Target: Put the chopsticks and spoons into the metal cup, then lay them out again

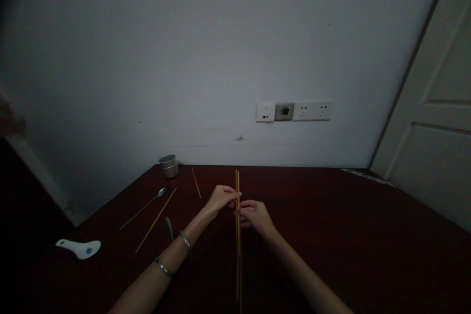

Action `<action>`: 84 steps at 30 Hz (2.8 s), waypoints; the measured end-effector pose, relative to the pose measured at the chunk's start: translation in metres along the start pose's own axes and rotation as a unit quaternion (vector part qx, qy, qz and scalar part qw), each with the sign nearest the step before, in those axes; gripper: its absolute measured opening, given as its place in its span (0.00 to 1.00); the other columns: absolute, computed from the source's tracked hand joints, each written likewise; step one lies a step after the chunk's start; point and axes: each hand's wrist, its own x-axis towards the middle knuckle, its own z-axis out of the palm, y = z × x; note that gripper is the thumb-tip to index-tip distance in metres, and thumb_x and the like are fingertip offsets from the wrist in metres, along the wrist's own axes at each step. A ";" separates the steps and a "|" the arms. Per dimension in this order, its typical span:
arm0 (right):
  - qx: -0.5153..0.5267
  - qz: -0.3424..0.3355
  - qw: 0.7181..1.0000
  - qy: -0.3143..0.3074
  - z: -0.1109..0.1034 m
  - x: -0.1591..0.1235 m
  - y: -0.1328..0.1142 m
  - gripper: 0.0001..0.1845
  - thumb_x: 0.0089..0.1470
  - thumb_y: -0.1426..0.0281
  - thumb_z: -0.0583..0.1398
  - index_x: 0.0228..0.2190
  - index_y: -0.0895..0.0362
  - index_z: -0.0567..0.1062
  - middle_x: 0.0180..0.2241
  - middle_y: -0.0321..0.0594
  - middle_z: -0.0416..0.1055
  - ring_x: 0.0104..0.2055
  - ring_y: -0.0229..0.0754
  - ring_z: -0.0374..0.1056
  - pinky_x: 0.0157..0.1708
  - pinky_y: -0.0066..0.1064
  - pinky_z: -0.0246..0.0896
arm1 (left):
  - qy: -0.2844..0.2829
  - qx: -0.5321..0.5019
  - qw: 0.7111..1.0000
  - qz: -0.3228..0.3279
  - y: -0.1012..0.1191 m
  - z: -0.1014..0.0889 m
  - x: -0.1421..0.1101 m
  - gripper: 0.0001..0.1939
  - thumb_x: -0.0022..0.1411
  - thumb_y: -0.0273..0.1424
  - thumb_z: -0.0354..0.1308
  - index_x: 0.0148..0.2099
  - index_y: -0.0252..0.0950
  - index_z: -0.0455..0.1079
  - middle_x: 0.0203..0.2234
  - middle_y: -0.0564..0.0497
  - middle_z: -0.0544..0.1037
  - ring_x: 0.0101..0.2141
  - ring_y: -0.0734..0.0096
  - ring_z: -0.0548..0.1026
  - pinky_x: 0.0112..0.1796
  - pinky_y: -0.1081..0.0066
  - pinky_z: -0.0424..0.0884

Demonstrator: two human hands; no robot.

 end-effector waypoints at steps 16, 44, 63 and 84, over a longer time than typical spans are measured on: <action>-0.006 0.002 1.000 0.015 -0.005 -0.010 -0.008 0.12 0.39 0.71 0.64 0.29 0.62 0.69 0.21 0.38 0.71 0.20 0.36 0.69 0.20 0.27 0.68 | -0.094 -0.077 0.992 -0.037 -0.007 0.000 0.003 0.13 0.43 0.35 0.65 0.21 0.29 0.68 0.13 0.54 0.68 0.16 0.82 0.65 0.21 0.77 0.64; -0.498 -0.112 0.838 0.195 0.002 -0.032 -0.017 0.09 0.40 0.65 0.60 0.24 0.58 0.74 0.28 0.45 0.73 0.32 0.44 0.70 0.27 0.26 0.54 | -0.109 -0.014 0.994 -0.026 -0.025 0.021 0.001 0.16 0.45 0.39 0.61 0.21 0.30 0.65 0.12 0.55 0.67 0.14 0.82 0.63 0.19 0.78 0.60; -0.608 0.001 0.780 0.148 0.006 -0.052 -0.002 0.14 0.37 0.72 0.61 0.32 0.61 0.71 0.35 0.53 0.71 0.37 0.53 0.70 0.30 0.34 0.62 | 0.008 0.242 0.968 0.062 -0.017 -0.001 0.013 0.09 0.51 0.26 0.50 0.23 0.31 0.69 0.13 0.53 0.70 0.16 0.78 0.67 0.21 0.79 0.60; -0.607 -0.065 0.786 0.099 0.013 -0.038 -0.044 0.08 0.43 0.70 0.58 0.28 0.62 0.71 0.33 0.52 0.72 0.35 0.49 0.70 0.29 0.29 0.59 | -0.039 0.175 0.983 0.044 0.013 -0.021 0.004 0.10 0.52 0.25 0.47 0.25 0.29 0.68 0.14 0.54 0.68 0.14 0.82 0.64 0.18 0.80 0.59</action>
